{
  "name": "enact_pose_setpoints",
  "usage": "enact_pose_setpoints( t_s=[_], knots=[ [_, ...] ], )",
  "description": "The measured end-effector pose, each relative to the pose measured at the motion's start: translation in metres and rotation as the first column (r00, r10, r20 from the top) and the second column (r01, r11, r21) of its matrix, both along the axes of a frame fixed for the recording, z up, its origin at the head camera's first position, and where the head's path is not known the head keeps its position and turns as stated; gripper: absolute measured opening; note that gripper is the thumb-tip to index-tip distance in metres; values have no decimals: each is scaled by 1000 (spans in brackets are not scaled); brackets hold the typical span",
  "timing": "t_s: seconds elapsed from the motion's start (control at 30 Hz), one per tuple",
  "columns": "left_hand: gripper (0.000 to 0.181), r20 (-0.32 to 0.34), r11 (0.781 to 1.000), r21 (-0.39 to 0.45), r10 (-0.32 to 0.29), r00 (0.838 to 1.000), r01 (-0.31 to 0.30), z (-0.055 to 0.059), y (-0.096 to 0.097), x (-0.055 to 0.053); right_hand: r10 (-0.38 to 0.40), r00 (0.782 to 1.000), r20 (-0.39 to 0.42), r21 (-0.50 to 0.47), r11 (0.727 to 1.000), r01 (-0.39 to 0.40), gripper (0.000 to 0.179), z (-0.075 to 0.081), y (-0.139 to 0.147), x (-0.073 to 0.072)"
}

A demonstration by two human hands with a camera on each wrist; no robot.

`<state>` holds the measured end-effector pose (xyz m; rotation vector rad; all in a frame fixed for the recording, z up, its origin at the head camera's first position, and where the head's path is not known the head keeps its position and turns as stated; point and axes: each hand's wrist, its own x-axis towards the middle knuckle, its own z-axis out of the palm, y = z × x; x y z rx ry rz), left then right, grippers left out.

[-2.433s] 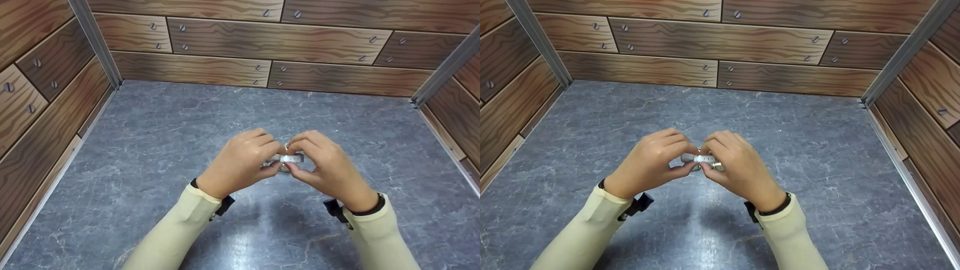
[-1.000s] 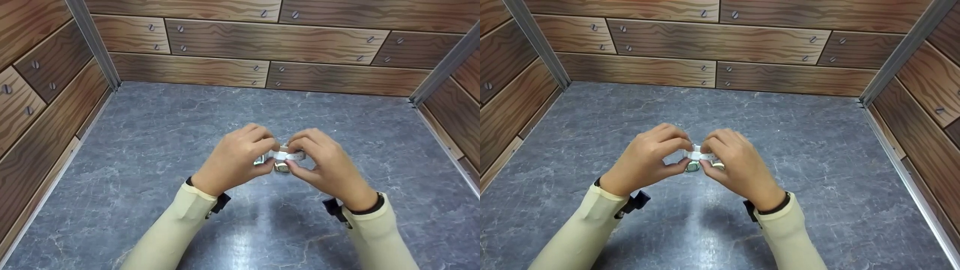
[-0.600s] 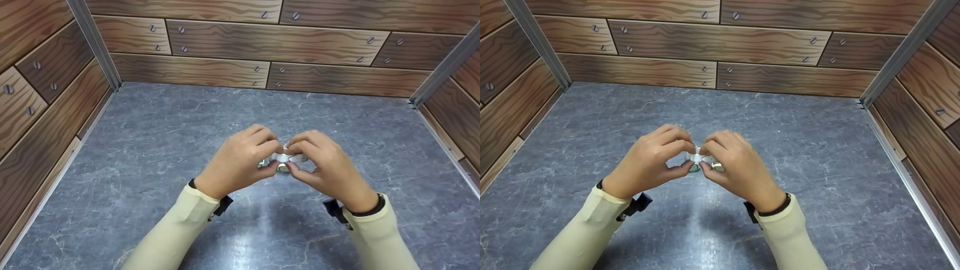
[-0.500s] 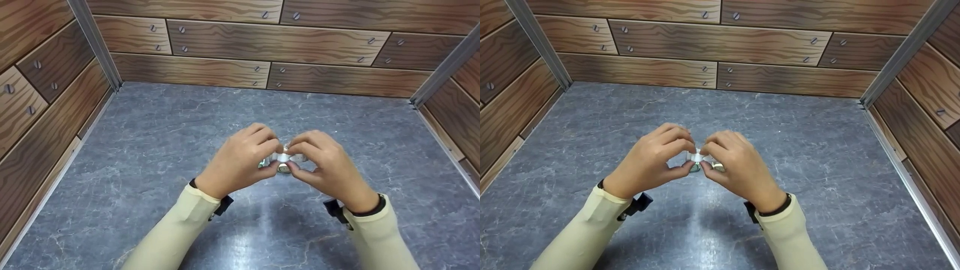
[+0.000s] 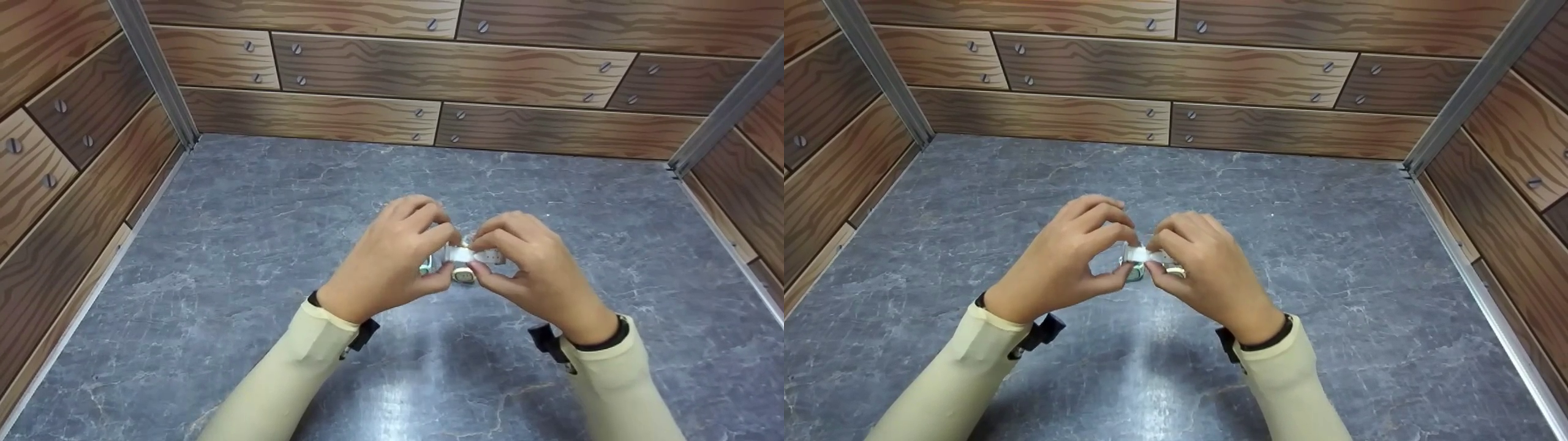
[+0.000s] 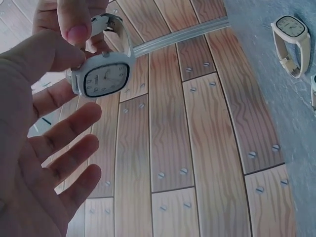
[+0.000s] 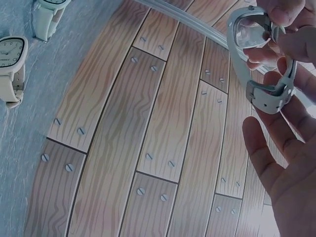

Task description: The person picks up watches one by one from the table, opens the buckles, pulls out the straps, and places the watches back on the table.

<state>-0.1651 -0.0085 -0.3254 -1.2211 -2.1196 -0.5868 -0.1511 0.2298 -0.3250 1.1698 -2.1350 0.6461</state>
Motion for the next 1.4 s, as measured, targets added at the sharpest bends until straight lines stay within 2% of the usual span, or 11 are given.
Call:
enact_pose_setpoints(
  t_s=[0.2, 0.33, 0.4, 0.53, 0.7, 0.83, 1.0, 1.2, 1.4],
  knots=[
    [18, -22, 1000, -23, -14, 1000, 14, 1, 1, 2, 1, 1000, -12, 3, 1000, -1, 22, 0, -1, 1],
    [14, -26, 1000, -7, -9, 1000, 9, 1, -1, 0, -4, 1000, -13, -6, 1000, 4, 29, 1, 0, 0],
    [14, -24, 1000, 0, -9, 1000, 9, 1, -2, -1, -7, 1000, -10, -9, 1000, 7, 27, 2, 1, 0],
    [12, -33, 1000, -5, -7, 999, 7, 2, -3, -1, -25, 999, 26, 23, 999, 24, 11, 4, 3, 1],
    [9, -11, 999, 32, -20, 1000, 21, 3, -6, -1, -55, 994, 99, 19, 998, 53, 26, 7, 8, 2],
    [9, 13, 997, 75, -31, 999, 30, 6, -9, -1, -66, 995, 75, -13, 998, 67, 25, 11, 12, 4],
    [10, 19, 998, 63, -28, 999, 27, 7, -10, -1, -57, 998, 21, -6, 998, 57, 14, 13, 11, 4],
    [14, 1, 999, 34, -39, 999, 39, 5, -5, 0, -15, 1000, -24, 13, 1000, 15, 28, 11, 6, 3],
    [11, -20, 1000, 14, -21, 1000, 21, 4, -4, 3, -21, 999, 29, 32, 999, 20, 23, 8, 7, 4]
  ],
)
